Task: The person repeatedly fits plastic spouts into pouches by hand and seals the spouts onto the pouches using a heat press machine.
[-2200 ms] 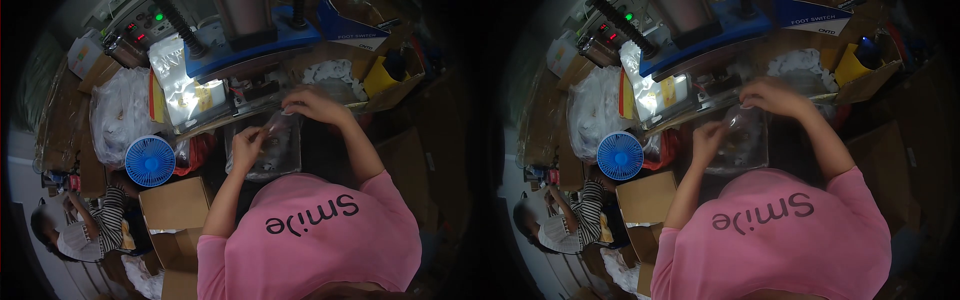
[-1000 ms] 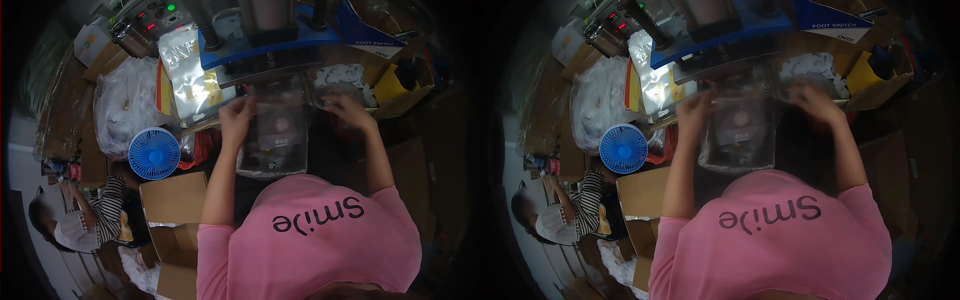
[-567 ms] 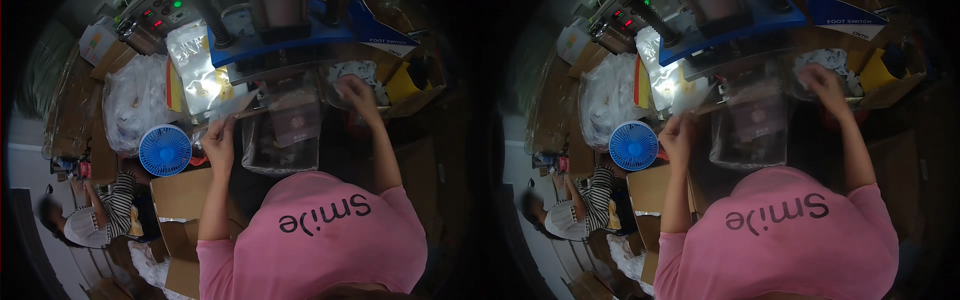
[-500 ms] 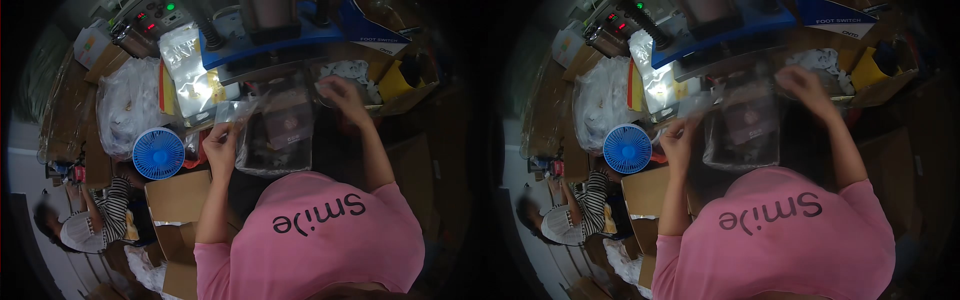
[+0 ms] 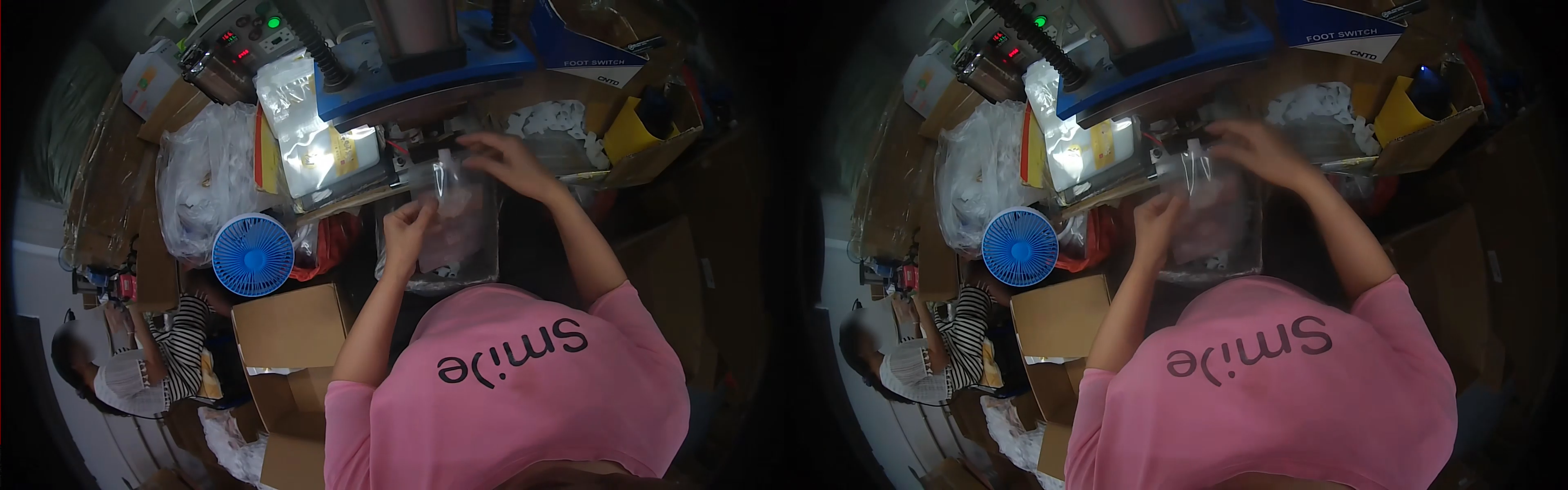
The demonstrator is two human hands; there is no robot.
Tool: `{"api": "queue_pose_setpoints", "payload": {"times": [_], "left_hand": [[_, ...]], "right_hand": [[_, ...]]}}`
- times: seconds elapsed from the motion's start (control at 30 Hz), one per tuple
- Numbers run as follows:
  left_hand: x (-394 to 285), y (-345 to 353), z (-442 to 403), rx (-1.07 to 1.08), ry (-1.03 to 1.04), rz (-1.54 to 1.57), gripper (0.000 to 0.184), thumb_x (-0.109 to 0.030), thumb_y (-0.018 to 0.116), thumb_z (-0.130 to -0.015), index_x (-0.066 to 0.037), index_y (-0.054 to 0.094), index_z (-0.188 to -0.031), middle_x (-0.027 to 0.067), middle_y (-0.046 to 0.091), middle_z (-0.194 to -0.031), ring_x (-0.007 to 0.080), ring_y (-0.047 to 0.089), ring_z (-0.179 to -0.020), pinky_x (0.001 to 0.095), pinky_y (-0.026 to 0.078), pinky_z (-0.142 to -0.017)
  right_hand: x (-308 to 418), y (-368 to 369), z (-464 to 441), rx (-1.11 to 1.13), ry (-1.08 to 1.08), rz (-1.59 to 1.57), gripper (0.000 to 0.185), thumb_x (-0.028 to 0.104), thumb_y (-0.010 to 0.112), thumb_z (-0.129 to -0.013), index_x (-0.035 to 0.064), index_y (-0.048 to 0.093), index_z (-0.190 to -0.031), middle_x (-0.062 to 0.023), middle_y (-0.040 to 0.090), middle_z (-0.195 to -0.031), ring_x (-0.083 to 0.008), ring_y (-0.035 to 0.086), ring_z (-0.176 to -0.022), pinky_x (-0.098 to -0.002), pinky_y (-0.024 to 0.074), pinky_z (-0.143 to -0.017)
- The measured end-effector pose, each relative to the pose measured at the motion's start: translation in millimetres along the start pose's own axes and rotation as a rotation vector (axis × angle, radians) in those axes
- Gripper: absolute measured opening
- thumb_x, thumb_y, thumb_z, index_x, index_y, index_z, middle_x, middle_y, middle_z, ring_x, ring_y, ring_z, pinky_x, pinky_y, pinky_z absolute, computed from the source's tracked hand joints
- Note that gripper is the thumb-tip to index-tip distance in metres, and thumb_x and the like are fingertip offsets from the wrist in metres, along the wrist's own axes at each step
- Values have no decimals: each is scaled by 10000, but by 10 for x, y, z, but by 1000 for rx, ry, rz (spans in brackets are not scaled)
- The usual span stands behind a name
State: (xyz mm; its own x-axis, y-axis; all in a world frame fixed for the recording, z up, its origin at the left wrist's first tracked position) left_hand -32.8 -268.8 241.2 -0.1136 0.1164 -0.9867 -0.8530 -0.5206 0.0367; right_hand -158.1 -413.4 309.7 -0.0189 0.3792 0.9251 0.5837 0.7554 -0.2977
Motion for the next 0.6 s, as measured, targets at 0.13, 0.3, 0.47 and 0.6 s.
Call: {"api": "queue_pose_setpoints", "payload": {"times": [0.13, 0.3, 0.47, 0.6], "left_hand": [[1, 57, -335, -73, -66, 106, 288, -263, 689, -855, 11, 675, -769, 5, 612, -690, 68, 519, -639, 236, 398, -575], [214, 129, -600, -152, 29, 388, 219, -186, 641, -843, 6, 681, -745, 3, 600, -664, 73, 512, -607, 250, 388, -542], [-273, -99, -584, 23, 207, -124, 261, -227, 664, -818, 29, 679, -868, 80, 659, -773, 139, 588, -682, 303, 460, -625], [-859, -757, -310, -568, 625, -820, 539, -307, 728, -724, -101, 589, -1202, 151, 459, -1355, 352, 414, -1249, 471, 338, -1019]], "right_hand": [[-152, -687, 12, -213, 98, 571, 290, 174, 548, -927, 48, 601, -1182, -139, 642, -1102, -232, 630, -974, -318, 473, -839], [-689, -839, 120, -207, -14, 1017, 297, 6, 549, -847, 45, 615, -1134, -177, 533, -1246, -346, 509, -1160, -404, 410, -966], [-852, -833, 89, -118, -1, 1027, 309, 46, 508, -902, 32, 573, -1204, -158, 516, -1296, -338, 478, -1214, -394, 389, -996], [-1038, -1018, 100, -208, 53, 737, 350, 84, 476, -943, 21, 497, -1287, -151, 515, -1306, -313, 483, -1216, -390, 377, -1005]]}}
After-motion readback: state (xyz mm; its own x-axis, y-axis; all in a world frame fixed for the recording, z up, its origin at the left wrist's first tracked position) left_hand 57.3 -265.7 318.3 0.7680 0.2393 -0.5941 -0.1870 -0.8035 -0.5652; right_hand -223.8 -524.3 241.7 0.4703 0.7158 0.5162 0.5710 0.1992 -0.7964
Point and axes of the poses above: each hand's wrist, its own z-axis away from the middle knuckle, its own y-axis out of the palm, x = y × z, the point moved 7 cm from there along -z, towards the middle knuckle
